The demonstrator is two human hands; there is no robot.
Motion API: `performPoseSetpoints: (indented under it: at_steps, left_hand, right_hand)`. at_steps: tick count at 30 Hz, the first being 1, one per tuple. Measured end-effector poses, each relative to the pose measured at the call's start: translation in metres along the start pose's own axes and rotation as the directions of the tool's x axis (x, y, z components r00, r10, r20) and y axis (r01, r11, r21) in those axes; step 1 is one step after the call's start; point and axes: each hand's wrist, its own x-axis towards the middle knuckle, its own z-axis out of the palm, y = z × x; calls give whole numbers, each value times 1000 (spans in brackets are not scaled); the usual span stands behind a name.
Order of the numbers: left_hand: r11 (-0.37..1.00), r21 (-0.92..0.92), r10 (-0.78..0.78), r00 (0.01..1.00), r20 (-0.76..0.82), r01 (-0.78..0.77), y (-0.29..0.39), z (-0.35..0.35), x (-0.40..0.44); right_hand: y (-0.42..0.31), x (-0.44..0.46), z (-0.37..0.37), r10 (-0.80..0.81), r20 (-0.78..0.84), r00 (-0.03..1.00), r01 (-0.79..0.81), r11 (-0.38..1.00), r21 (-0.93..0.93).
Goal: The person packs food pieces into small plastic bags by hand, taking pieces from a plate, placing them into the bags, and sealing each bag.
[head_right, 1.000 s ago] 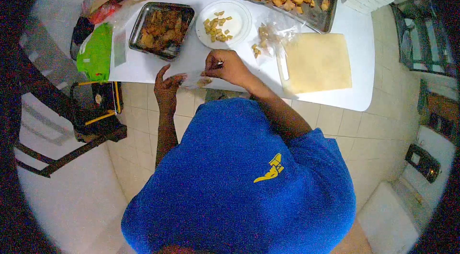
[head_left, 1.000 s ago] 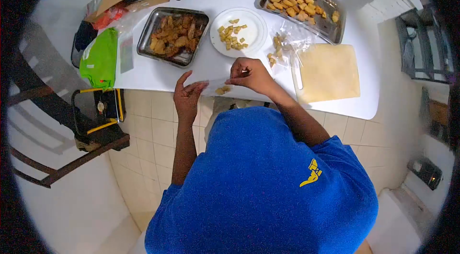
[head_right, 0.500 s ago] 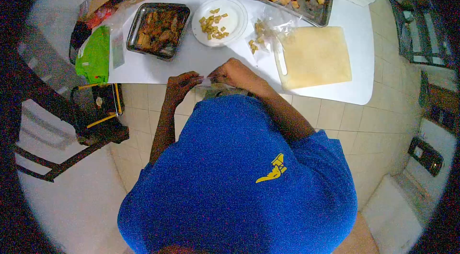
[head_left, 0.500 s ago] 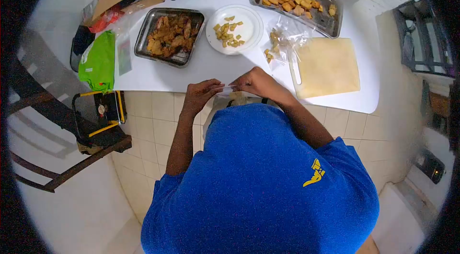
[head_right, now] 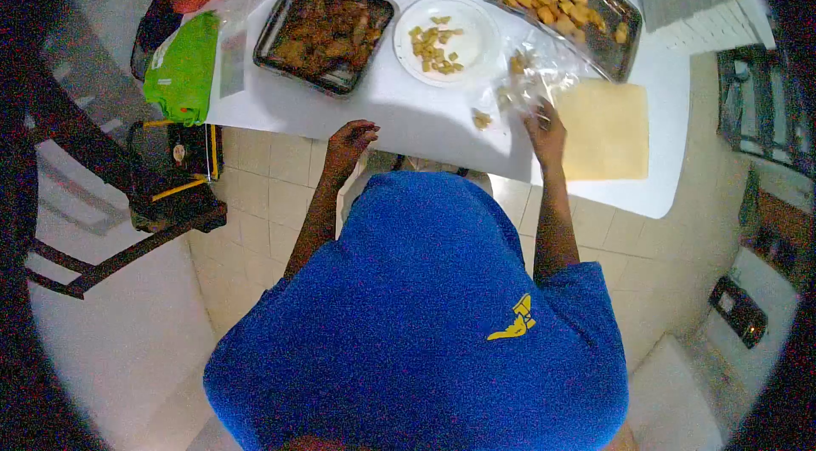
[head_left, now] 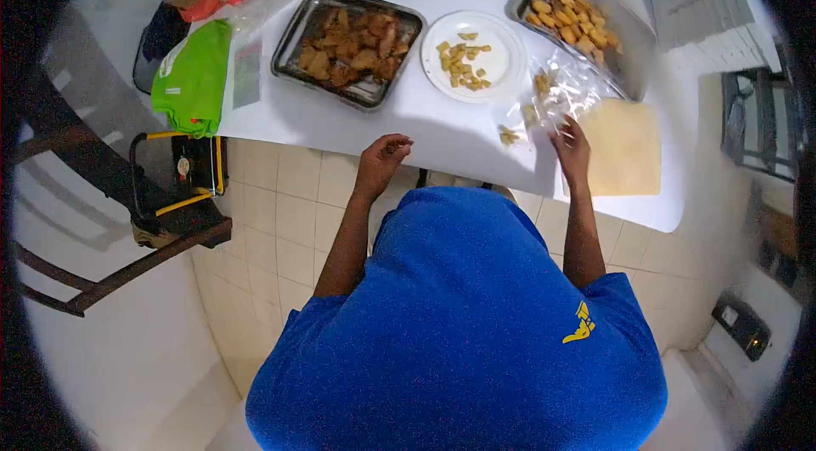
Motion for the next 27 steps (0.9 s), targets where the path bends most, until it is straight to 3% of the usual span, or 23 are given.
performPoseSetpoints:
  at_steps: [1, 3, 5, 7, 8, 9, 10, 11, 14, 15, 18, 21, 24, 27]
  left_hand:
    - [1000, -10, 4, 1000, -23, -5, -2, -9, 5]
    - [999, -36, 6, 996, -93, -9, -9, -38, 17]
    - [997, -81, -4, 984, -179, -11, -22, -76, 34]
    - [991, -42, 111, 953, -281, -128, -32, -125, 53]
    - [999, 28, 26, 924, -381, -16, -32, -148, 57]
    - [970, 212, 209, 863, -460, -122, -34, -173, 66]
    - [948, 312, 140, 805, -577, 58, -33, -196, 76]
    - [957, 279, 233, 784, -576, -80, -41, -221, 83]
    - [602, 790, 495, 722, -483, 116, -77, -299, 122]
    - [633, 744, 378, 753, -538, 214, -74, -312, 130]
    - [490, 754, 225, 772, -594, 438, -69, -339, 144]
    - [417, 793, 105, 843, -528, 445, -77, -357, 152]
    - [393, 818, 169, 841, -514, 421, -96, -365, 160]
    - [356, 843, 133, 872, -472, 402, -85, -365, 155]
  right_hand:
    - [21, 2, -2, -54, -41, 998, 54, 999, -9]
    - [-6, -9, -4, -26, -183, 983, -14, 977, -214]
    - [6, -10, -1, -270, -284, 920, 142, 905, -402]
    - [-11, -10, 12, -359, -351, 865, 164, 863, -478]
    - [-21, -8, 21, -405, -377, 833, 174, 839, -516]
    - [-31, -4, 32, -403, -370, 837, 164, 830, -533]
    - [-44, 1, 45, -436, -350, 829, 212, 825, -524]
    - [-59, 6, 60, -463, -332, 822, 255, 820, -513]
    - [-101, 15, 113, -490, -315, 813, 334, 834, -439]
    - [-116, 16, 131, -514, -291, 807, 362, 819, -445]
    - [-147, 11, 178, -453, -213, 866, 365, 862, -353]
    - [-164, -4, 216, -481, -149, 864, 416, 848, -328]
    - [-162, -18, 236, -410, -113, 905, 348, 868, -355]
    - [-164, -22, 245, -318, -92, 944, 281, 916, -285]
